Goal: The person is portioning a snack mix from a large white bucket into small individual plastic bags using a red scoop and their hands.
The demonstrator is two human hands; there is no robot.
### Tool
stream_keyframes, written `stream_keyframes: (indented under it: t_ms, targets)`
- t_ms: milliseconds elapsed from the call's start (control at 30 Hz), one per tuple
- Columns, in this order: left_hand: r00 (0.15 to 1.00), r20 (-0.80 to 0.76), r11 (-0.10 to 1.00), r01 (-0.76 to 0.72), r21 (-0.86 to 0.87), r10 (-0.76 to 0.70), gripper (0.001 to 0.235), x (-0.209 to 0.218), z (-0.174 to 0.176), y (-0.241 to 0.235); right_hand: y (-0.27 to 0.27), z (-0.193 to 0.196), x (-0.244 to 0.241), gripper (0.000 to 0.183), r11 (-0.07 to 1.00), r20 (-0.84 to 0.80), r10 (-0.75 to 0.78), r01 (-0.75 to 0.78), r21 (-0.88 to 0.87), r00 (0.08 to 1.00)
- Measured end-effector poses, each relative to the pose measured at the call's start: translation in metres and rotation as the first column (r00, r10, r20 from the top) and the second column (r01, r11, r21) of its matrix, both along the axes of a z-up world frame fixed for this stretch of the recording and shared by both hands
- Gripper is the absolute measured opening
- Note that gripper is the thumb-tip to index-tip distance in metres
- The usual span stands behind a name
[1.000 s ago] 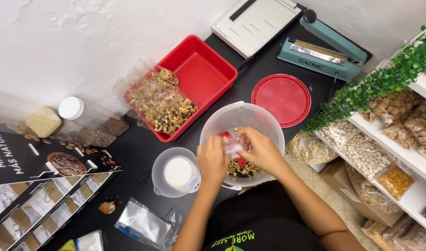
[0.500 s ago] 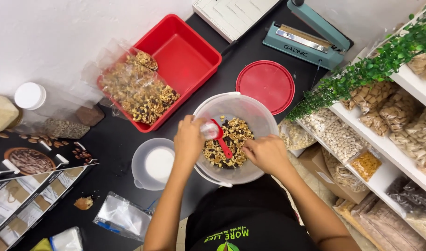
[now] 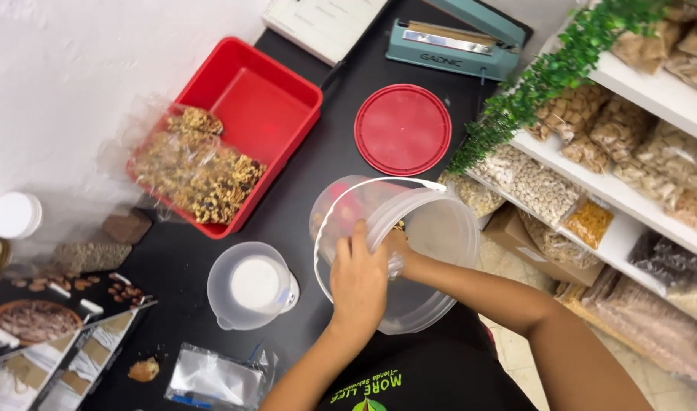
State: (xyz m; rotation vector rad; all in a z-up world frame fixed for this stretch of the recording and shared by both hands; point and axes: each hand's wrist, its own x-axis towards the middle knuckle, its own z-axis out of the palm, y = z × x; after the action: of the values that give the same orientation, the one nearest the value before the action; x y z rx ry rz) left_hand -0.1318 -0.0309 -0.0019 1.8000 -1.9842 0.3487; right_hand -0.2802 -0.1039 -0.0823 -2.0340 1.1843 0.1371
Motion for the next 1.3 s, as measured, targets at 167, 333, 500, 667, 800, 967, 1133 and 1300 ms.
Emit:
stream_keyframes:
  t_ms: [167, 333, 500, 667, 800, 967, 1133, 1300]
  targets:
    - [0.999, -0.039, 0.982, 0.013, 0.191, -0.006, 0.031, 0.013, 0.022, 0.017, -0.003, -0.005, 0.003, 0.035, 0.994, -0.025, -0.071, 0.069, -0.086, 0.997]
    - [0.998, -0.066, 0.954, 0.030, 0.299, -0.011, 0.066, 0.024, 0.022, 0.033, 0.005, -0.029, -0.001, 0.038, 0.984, -0.065, -0.111, 0.100, -0.150, 0.992]
    - [0.994, -0.065, 0.991, 0.092, 0.093, -0.086, 0.027, 0.019, 0.039, 0.033, 0.020, -0.097, -0.012, 0.041, 0.692, -0.360, -0.223, -0.114, -0.713, 0.906]
    - [0.987, -0.082, 0.977, 0.148, 0.156, -0.137, 0.049, 0.025, 0.031, 0.033, 0.014, -0.091, -0.010, 0.042, 0.905, -0.388, -0.055, -0.118, -0.408, 0.920]
    - [0.979, -0.136, 0.968, 0.177, 0.179, -0.154, 0.068, 0.027, 0.028, 0.028, -0.016, -0.057, -0.010, 0.029, 0.995, -0.315, 0.104, -0.097, 0.038, 0.943]
    - [0.982, -0.128, 0.967, 0.162, 0.199, -0.138, 0.072, 0.032, 0.029, 0.024, -0.020, -0.051, 0.005, 0.035, 0.955, -0.127, 0.094, -0.053, 0.291, 0.987]
    - [0.986, -0.148, 0.958, 0.113, 0.264, -0.075, 0.085, 0.038, 0.029, 0.025, -0.020, -0.056, 0.024, 0.041, 0.945, -0.066, 0.059, -0.035, 0.324, 0.996]
    - [0.983, -0.169, 0.959, 0.114, 0.261, -0.070, 0.088, 0.038, 0.034, 0.025, -0.031, -0.038, 0.048, 0.038, 0.994, -0.318, 0.028, 0.008, 0.108, 0.948]
